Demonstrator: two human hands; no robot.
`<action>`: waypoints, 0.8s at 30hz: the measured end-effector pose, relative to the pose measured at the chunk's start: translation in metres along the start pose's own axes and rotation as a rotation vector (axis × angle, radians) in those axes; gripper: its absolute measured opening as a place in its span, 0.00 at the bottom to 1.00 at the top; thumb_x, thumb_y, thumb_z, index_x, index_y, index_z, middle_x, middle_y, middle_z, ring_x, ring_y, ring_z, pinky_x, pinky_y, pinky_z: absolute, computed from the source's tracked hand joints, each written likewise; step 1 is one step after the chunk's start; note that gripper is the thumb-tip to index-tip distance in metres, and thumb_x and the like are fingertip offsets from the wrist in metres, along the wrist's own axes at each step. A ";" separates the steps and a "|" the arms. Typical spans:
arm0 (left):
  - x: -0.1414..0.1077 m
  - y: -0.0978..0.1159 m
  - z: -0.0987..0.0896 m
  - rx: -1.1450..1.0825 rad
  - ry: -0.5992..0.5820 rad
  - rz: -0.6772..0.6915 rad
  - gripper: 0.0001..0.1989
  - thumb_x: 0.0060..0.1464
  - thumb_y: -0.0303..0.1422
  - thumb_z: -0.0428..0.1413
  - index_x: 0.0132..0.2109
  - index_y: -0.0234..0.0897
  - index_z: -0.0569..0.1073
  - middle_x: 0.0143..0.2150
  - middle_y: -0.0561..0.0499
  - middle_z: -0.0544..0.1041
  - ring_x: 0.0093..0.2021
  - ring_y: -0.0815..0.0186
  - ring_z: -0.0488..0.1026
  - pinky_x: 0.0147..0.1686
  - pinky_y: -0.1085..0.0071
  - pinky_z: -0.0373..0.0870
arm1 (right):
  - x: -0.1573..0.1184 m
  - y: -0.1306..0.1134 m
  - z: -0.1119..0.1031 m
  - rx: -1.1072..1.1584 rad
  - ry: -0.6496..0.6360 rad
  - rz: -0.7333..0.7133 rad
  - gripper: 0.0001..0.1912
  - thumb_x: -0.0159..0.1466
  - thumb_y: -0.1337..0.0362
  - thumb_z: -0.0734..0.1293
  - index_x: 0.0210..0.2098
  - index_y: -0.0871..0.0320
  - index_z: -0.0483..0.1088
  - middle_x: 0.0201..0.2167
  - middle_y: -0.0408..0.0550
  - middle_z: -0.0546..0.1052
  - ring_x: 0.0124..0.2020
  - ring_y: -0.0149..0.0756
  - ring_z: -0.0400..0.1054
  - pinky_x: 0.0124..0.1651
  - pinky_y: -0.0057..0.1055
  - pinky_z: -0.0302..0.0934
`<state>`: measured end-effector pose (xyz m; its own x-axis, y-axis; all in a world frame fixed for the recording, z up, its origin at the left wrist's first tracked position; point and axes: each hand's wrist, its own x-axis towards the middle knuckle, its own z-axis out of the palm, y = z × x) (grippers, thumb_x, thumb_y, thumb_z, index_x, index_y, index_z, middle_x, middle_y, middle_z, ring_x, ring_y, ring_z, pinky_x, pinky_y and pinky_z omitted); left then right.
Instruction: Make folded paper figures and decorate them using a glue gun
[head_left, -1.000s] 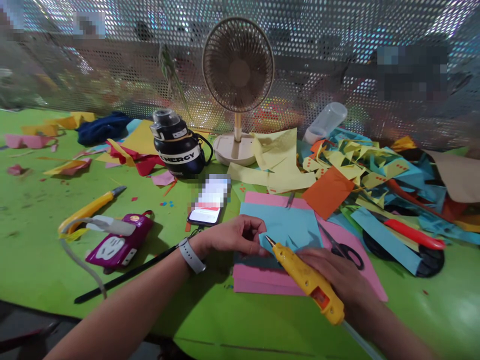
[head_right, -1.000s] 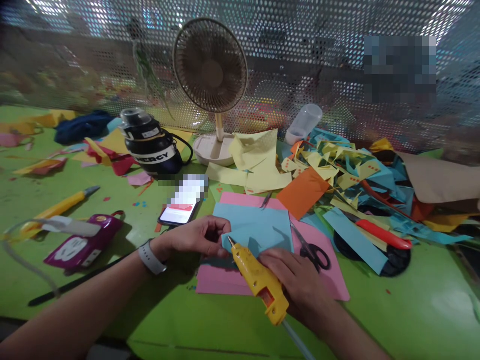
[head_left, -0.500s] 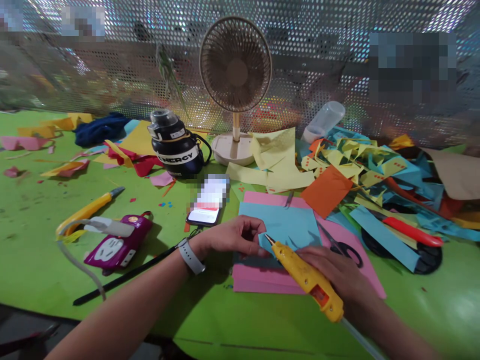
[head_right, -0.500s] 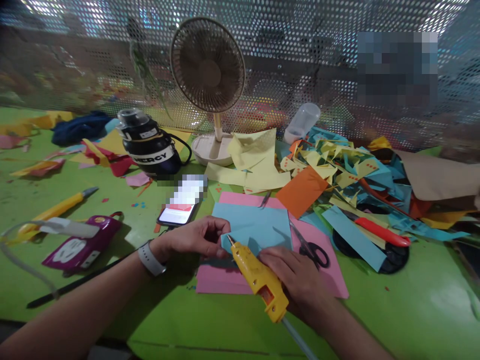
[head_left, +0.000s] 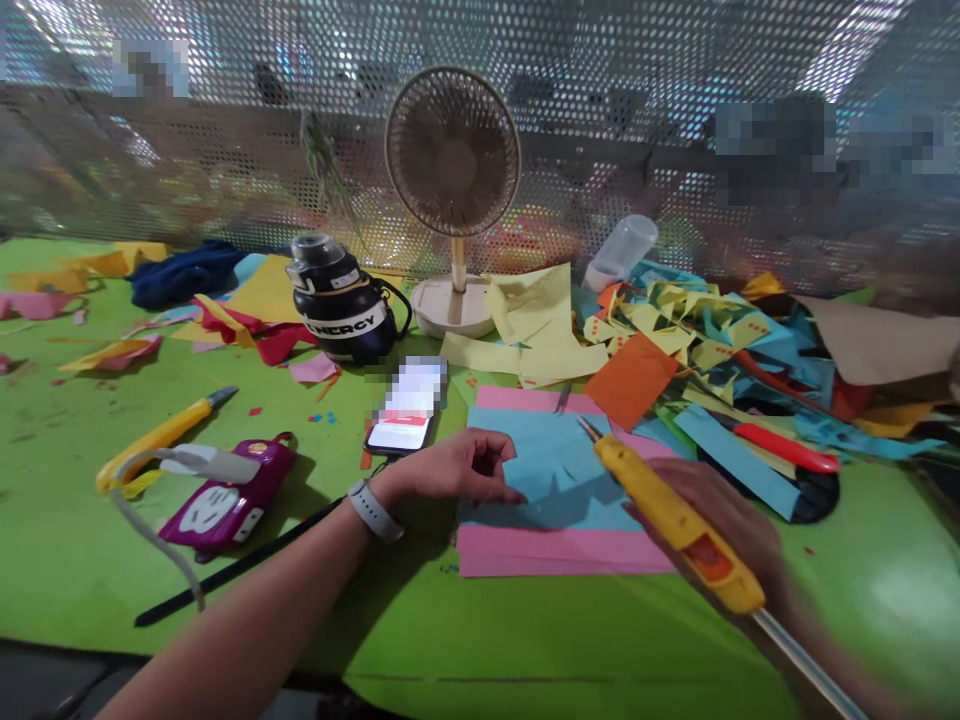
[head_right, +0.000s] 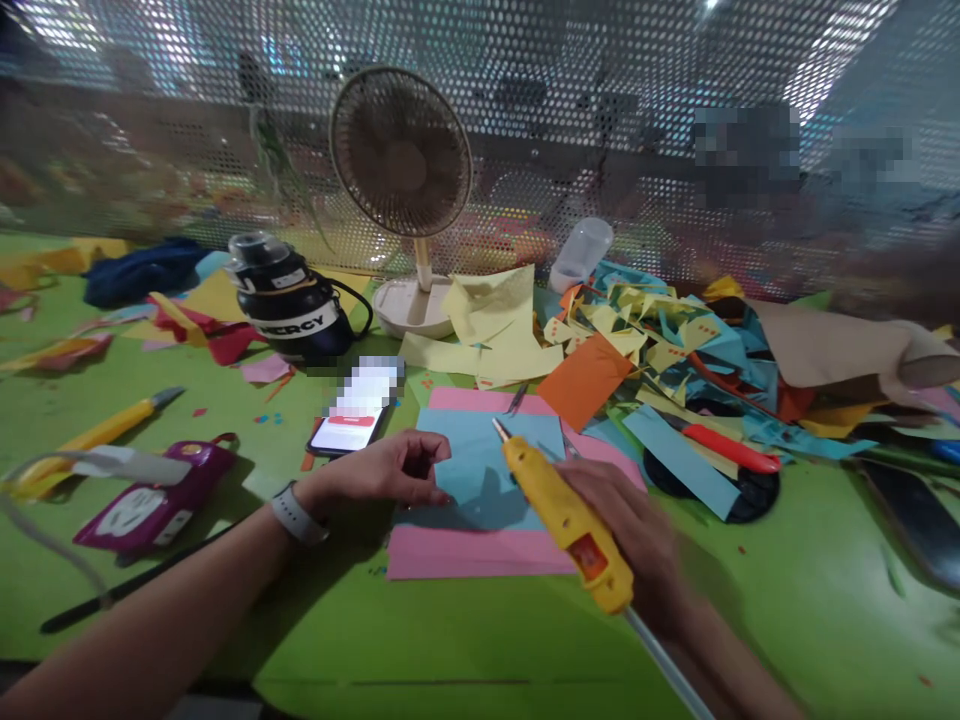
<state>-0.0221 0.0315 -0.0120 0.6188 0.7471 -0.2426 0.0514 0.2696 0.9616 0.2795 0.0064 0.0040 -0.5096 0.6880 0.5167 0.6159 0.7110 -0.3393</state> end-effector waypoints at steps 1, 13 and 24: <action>0.000 0.001 0.000 0.053 0.012 0.000 0.19 0.42 0.36 0.67 0.30 0.37 0.63 0.20 0.61 0.66 0.19 0.75 0.59 0.21 0.77 0.54 | 0.000 0.002 -0.007 -0.030 0.043 0.008 0.19 0.63 0.66 0.63 0.54 0.50 0.64 0.47 0.50 0.76 0.46 0.45 0.73 0.47 0.38 0.68; 0.002 -0.002 -0.007 0.552 0.028 -0.009 0.17 0.46 0.44 0.60 0.31 0.39 0.61 0.23 0.61 0.54 0.25 0.71 0.52 0.23 0.74 0.49 | -0.062 0.062 -0.049 -0.509 0.060 0.367 0.20 0.58 0.66 0.65 0.51 0.55 0.67 0.43 0.51 0.75 0.41 0.43 0.73 0.38 0.37 0.68; 0.000 0.004 -0.008 0.671 0.013 -0.030 0.14 0.46 0.41 0.58 0.31 0.38 0.61 0.24 0.60 0.56 0.26 0.70 0.54 0.25 0.74 0.50 | -0.076 0.093 -0.058 -0.354 -0.050 0.434 0.25 0.55 0.63 0.66 0.53 0.57 0.67 0.46 0.53 0.75 0.45 0.44 0.72 0.45 0.42 0.67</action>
<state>-0.0282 0.0379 -0.0092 0.6000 0.7539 -0.2677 0.5470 -0.1424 0.8249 0.4101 0.0115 -0.0214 -0.1869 0.9187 0.3480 0.9352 0.2749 -0.2233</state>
